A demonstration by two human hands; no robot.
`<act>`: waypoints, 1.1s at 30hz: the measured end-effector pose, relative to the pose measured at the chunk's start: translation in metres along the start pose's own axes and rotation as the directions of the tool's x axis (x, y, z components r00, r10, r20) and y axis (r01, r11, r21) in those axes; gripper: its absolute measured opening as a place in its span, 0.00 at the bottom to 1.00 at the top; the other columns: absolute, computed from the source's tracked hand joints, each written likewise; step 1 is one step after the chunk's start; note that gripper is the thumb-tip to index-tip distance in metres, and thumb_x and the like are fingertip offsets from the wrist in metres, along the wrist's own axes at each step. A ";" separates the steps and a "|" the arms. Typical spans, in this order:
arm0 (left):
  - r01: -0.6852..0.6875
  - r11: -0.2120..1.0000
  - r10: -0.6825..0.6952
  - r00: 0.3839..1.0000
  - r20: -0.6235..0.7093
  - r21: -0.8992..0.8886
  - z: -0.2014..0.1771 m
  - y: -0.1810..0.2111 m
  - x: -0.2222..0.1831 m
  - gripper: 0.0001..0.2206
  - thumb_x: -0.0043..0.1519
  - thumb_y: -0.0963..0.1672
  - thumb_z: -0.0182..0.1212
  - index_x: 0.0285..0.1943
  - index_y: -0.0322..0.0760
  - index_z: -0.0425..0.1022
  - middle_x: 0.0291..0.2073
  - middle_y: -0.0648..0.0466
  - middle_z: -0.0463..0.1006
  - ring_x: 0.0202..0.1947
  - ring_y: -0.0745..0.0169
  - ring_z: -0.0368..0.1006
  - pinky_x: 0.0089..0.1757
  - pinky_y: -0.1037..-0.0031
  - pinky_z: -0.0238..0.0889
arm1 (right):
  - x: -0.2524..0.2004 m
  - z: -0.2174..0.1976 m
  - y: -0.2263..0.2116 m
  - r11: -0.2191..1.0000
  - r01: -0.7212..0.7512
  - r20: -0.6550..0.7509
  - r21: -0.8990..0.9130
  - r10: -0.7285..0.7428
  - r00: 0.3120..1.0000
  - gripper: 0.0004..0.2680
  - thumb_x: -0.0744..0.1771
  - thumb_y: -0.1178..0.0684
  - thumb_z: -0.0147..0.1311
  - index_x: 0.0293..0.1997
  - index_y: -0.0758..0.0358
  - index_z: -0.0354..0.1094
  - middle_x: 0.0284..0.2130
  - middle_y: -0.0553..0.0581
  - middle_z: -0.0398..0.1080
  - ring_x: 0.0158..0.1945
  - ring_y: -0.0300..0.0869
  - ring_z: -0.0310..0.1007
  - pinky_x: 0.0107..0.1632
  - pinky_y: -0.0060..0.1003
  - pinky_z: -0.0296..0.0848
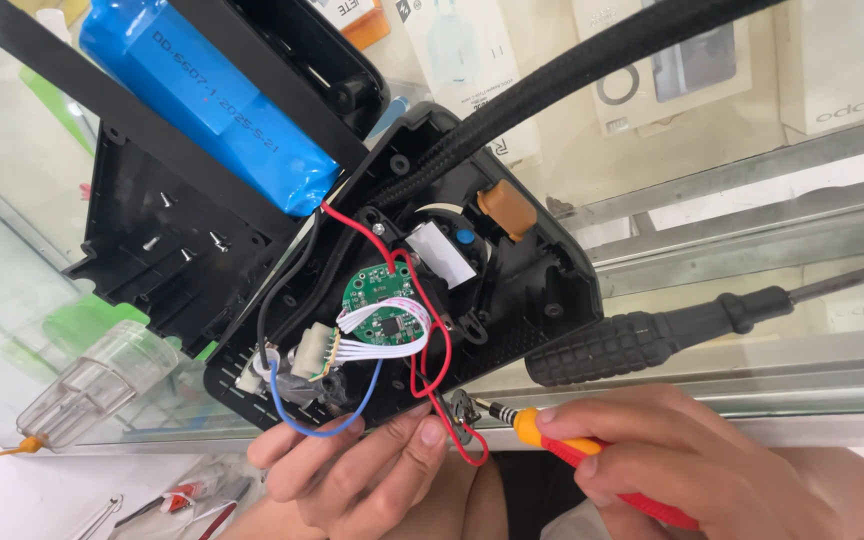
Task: Repairing an electronic device by manipulating a motor and using a screwdriver
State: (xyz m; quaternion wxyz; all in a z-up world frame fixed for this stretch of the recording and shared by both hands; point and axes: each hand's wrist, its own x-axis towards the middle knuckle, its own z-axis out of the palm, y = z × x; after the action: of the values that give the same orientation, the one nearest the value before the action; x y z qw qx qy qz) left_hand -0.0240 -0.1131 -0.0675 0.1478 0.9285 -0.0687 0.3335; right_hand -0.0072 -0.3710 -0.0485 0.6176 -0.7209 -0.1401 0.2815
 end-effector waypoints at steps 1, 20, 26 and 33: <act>-0.026 1.000 0.026 0.999 -0.021 -0.010 0.001 -0.002 -0.001 0.10 0.63 0.45 0.54 0.32 0.64 0.76 0.23 0.82 0.71 0.38 0.70 0.54 0.51 0.68 0.47 | 0.000 0.002 -0.004 0.999 -0.043 -0.010 -0.017 0.043 0.999 0.04 0.64 0.57 0.60 0.37 0.52 0.71 0.56 0.52 0.79 0.54 0.42 0.84 0.53 0.36 0.80; -0.339 0.941 0.310 0.870 0.383 0.010 -0.054 -0.021 0.043 0.03 0.70 0.46 0.52 0.49 0.51 0.65 0.40 0.78 0.83 0.41 0.71 0.66 0.44 0.65 0.45 | 0.023 0.037 -0.037 0.959 0.273 -0.197 -0.073 -0.282 0.939 0.09 0.70 0.48 0.43 0.43 0.64 0.63 0.45 0.69 0.73 0.41 0.49 0.81 0.50 0.41 0.81; -0.421 0.905 0.368 0.846 0.385 0.061 -0.051 -0.026 0.036 0.14 0.66 0.47 0.58 0.48 0.52 0.53 0.42 0.76 0.76 0.44 0.72 0.67 0.42 0.63 0.46 | 0.026 0.044 -0.035 0.927 0.361 -0.239 -0.103 -0.376 0.895 0.07 0.71 0.53 0.42 0.46 0.66 0.60 0.41 0.73 0.72 0.37 0.53 0.81 0.44 0.43 0.81; -0.447 0.894 0.393 0.821 0.415 0.038 -0.052 -0.028 0.031 0.13 0.66 0.47 0.58 0.49 0.51 0.55 0.44 0.73 0.75 0.46 0.68 0.64 0.42 0.62 0.46 | 0.025 0.044 -0.034 0.913 0.389 -0.211 -0.121 -0.406 0.889 0.07 0.71 0.54 0.42 0.47 0.67 0.60 0.41 0.75 0.72 0.37 0.55 0.80 0.43 0.42 0.82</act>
State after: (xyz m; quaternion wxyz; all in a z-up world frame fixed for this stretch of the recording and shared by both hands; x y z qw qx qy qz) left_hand -0.0249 -0.0704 -0.0160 -0.0089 0.9459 -0.2780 0.1667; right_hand -0.0074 -0.3144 -0.0251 0.6464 -0.7277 -0.2220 0.0575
